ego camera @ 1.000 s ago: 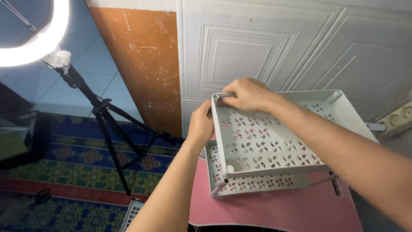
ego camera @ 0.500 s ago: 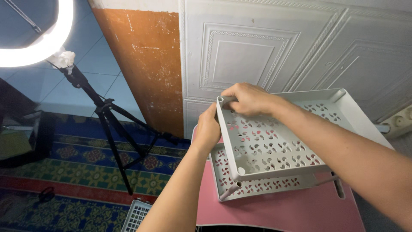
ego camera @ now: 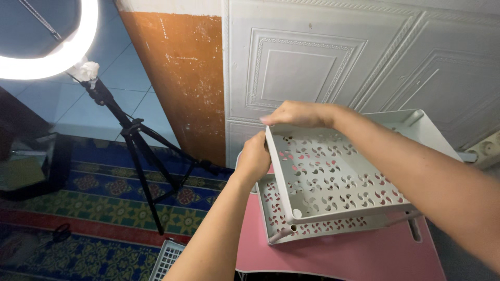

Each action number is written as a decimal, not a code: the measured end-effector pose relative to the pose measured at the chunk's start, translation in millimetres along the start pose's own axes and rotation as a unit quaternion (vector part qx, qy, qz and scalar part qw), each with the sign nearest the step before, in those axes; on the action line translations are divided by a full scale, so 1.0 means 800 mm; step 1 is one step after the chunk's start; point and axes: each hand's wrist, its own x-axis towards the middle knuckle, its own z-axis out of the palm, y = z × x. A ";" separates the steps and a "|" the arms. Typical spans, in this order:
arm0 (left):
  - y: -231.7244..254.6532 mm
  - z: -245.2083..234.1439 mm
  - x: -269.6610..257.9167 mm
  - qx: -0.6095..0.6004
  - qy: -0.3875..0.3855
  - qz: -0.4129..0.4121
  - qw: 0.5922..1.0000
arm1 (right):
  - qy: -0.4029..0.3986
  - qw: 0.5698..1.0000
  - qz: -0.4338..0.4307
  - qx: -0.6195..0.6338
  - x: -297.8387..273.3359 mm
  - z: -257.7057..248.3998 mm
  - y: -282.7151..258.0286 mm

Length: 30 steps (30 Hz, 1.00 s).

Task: The person assembles a two-tier white plastic storage rack by inserting four white support rods into the corner holes of two perforated trays. They align the trays and secure the rods to form a stable structure on a pink table.

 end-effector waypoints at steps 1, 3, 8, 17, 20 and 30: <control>-0.003 0.002 0.001 0.007 -0.003 0.003 1.000 | 0.008 0.999 0.009 -0.032 0.003 0.002 0.000; -0.010 0.005 0.004 0.017 -0.005 0.006 1.000 | 0.024 0.995 0.028 -0.098 0.010 0.010 -0.002; -0.019 0.017 0.011 0.017 0.012 0.030 0.999 | 0.020 0.990 0.007 -0.139 0.017 0.015 -0.002; -0.008 0.018 -0.003 -0.054 0.001 0.008 0.999 | 0.043 0.992 0.019 -0.118 0.016 0.029 -0.012; -0.005 0.017 -0.004 -0.090 -0.042 -0.039 0.994 | 0.061 0.991 0.038 -0.112 0.006 0.033 -0.022; -0.006 0.025 0.004 -0.024 -0.020 0.000 1.000 | 0.094 0.980 0.053 -0.170 0.001 0.036 -0.031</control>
